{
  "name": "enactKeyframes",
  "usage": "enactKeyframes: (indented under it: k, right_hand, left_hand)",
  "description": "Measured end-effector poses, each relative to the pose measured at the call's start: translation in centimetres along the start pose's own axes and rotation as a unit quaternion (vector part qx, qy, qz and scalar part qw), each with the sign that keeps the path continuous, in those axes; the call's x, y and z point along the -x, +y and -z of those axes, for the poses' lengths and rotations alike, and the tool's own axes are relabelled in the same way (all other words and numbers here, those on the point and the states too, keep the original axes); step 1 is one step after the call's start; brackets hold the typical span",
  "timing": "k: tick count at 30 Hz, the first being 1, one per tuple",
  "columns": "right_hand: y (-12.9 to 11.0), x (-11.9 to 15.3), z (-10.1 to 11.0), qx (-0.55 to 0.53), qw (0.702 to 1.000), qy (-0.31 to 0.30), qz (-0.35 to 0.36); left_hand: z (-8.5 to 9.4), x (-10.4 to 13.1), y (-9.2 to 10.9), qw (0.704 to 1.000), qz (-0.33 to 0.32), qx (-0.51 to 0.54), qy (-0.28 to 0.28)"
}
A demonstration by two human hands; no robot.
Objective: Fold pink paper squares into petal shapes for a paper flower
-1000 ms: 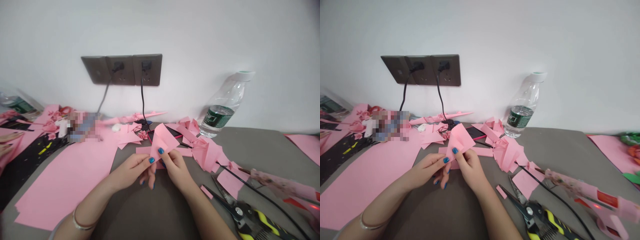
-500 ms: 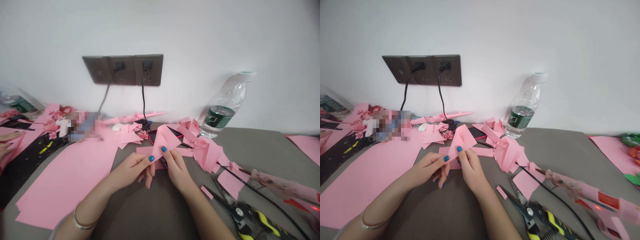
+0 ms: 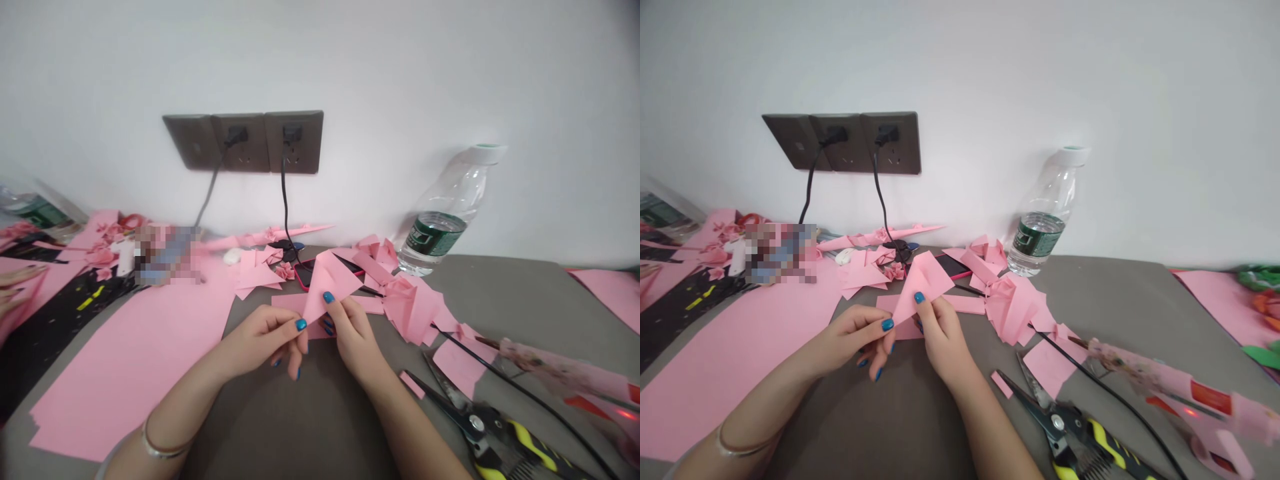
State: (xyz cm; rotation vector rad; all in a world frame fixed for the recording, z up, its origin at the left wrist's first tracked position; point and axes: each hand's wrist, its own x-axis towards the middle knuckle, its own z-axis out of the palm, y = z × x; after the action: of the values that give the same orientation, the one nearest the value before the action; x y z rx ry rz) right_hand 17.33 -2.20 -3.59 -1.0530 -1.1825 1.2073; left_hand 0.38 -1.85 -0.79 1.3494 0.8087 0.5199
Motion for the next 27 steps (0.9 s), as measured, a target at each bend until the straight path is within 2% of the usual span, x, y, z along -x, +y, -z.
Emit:
enactKeyframes:
  k: [9, 14, 21, 27]
  right_hand:
    - [-0.31, 0.11, -0.09, -0.071, 0.997, -0.024, -0.024]
    - [0.22, -0.17, -0.03, -0.099, 0.994, 0.007, -0.054]
    - [0.13, -0.14, 0.08, -0.011, 1.000, -0.013, -0.013]
    - [0.13, -0.14, 0.18, 0.008, 1.000, -0.016, 0.002]
  left_hand:
    - [-0.02, 0.37, 0.56, 0.997, 0.024, 0.059, -0.031]
    - [-0.09, 0.35, 0.70, 0.999, 0.030, 0.037, -0.018]
    - [-0.09, -0.04, 0.35, 0.998, 0.013, -0.061, 0.006]
    - [-0.09, 0.04, 0.51, 0.998, 0.024, -0.054, -0.005]
